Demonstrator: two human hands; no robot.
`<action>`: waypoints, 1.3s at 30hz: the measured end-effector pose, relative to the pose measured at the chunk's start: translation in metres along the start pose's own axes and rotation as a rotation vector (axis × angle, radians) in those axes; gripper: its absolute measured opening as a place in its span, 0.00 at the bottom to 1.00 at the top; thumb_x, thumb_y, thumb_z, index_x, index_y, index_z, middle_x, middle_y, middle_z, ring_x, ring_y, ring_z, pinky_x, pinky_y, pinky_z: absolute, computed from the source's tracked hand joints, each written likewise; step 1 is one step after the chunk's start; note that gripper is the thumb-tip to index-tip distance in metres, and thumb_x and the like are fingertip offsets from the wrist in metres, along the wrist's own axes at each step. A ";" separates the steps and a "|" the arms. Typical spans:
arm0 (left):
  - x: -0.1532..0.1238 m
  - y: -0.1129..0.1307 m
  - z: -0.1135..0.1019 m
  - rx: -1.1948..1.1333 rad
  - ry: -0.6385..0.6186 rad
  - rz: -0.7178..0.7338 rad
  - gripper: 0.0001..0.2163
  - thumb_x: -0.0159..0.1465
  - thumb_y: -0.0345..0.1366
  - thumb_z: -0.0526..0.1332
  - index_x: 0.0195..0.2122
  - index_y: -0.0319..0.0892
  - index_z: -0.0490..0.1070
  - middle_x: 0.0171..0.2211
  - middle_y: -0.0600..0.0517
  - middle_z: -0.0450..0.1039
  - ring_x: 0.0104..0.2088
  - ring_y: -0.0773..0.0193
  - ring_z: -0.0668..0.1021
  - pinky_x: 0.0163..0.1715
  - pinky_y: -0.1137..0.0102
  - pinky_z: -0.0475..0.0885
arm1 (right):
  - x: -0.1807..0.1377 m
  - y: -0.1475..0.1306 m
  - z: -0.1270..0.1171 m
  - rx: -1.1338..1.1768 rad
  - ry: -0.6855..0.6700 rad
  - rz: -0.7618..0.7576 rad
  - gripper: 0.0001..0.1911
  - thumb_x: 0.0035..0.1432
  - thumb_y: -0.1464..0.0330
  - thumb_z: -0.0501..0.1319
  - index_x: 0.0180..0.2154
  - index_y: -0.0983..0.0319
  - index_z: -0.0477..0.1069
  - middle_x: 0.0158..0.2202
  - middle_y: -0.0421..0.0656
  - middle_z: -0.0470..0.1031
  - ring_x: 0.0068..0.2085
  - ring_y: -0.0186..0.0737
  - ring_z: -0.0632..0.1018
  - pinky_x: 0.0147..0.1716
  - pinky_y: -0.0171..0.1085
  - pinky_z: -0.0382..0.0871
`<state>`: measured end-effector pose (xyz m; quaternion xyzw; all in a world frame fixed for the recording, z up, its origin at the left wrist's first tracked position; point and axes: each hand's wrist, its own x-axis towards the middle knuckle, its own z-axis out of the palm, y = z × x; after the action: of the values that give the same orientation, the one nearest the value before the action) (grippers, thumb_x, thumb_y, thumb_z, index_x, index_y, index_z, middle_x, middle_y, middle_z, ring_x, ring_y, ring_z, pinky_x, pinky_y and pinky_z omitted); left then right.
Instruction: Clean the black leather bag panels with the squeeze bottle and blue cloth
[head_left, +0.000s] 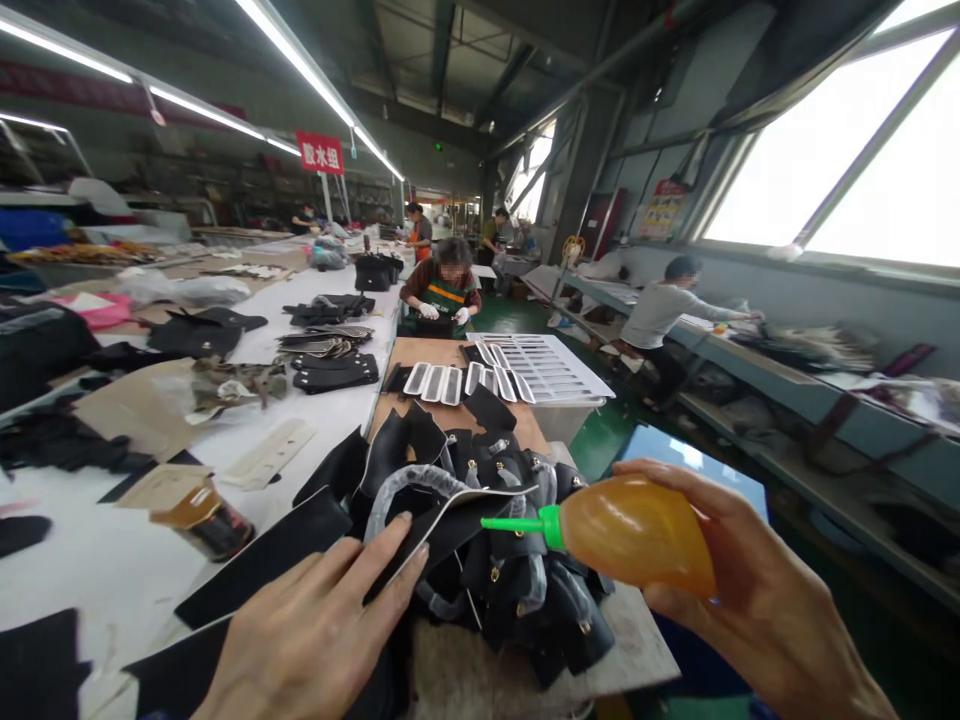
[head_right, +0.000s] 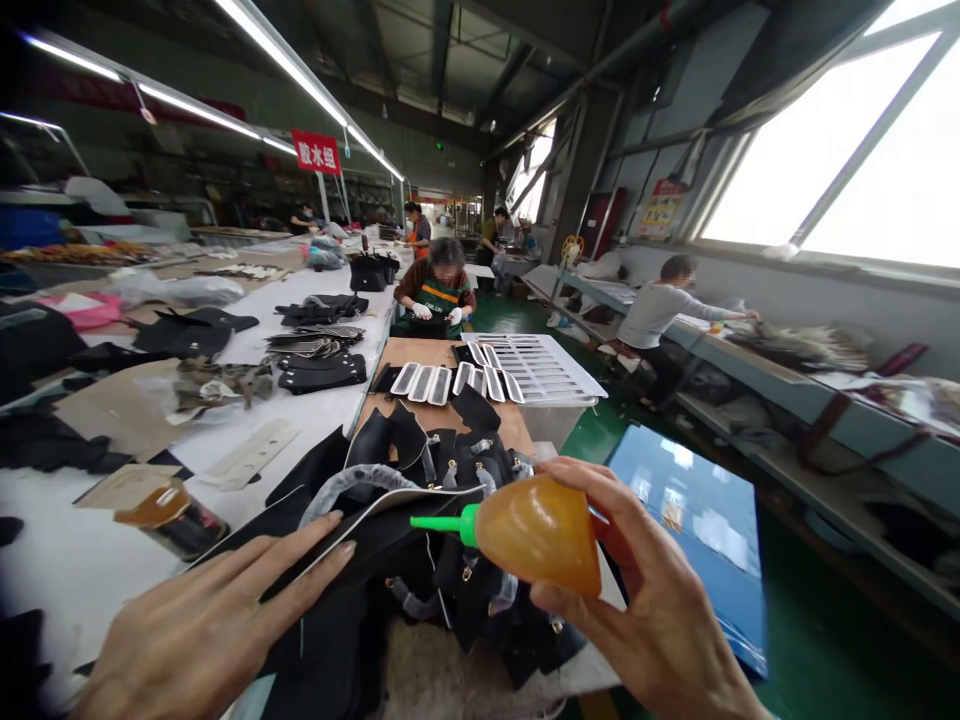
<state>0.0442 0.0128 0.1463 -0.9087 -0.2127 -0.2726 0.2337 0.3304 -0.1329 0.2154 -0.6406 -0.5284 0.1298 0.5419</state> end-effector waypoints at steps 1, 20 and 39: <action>0.000 -0.002 0.001 0.000 0.011 0.021 0.21 0.63 0.25 0.48 0.49 0.48 0.75 0.50 0.50 0.78 0.39 0.60 0.79 0.39 0.68 0.76 | 0.000 0.001 -0.001 -0.017 -0.006 -0.039 0.30 0.48 0.61 0.73 0.54 0.51 0.73 0.56 0.46 0.74 0.52 0.50 0.78 0.47 0.38 0.78; -0.006 -0.016 0.024 0.031 0.105 -0.043 0.26 0.59 0.21 0.46 0.45 0.47 0.80 0.45 0.49 0.81 0.32 0.63 0.83 0.27 0.72 0.78 | -0.032 0.070 0.066 1.085 0.143 0.671 0.41 0.47 0.60 0.75 0.60 0.45 0.62 0.45 0.43 0.78 0.38 0.39 0.80 0.23 0.26 0.69; -0.009 -0.019 0.006 0.002 0.094 0.005 0.17 0.63 0.25 0.55 0.49 0.48 0.76 0.51 0.51 0.78 0.41 0.59 0.78 0.40 0.66 0.71 | -0.007 -0.004 0.026 0.042 0.038 0.081 0.35 0.58 0.60 0.64 0.65 0.46 0.59 0.62 0.41 0.70 0.54 0.52 0.78 0.44 0.37 0.81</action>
<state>0.0302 0.0290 0.1421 -0.8951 -0.1995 -0.3143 0.2453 0.3063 -0.1244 0.2057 -0.6524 -0.4886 0.1505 0.5594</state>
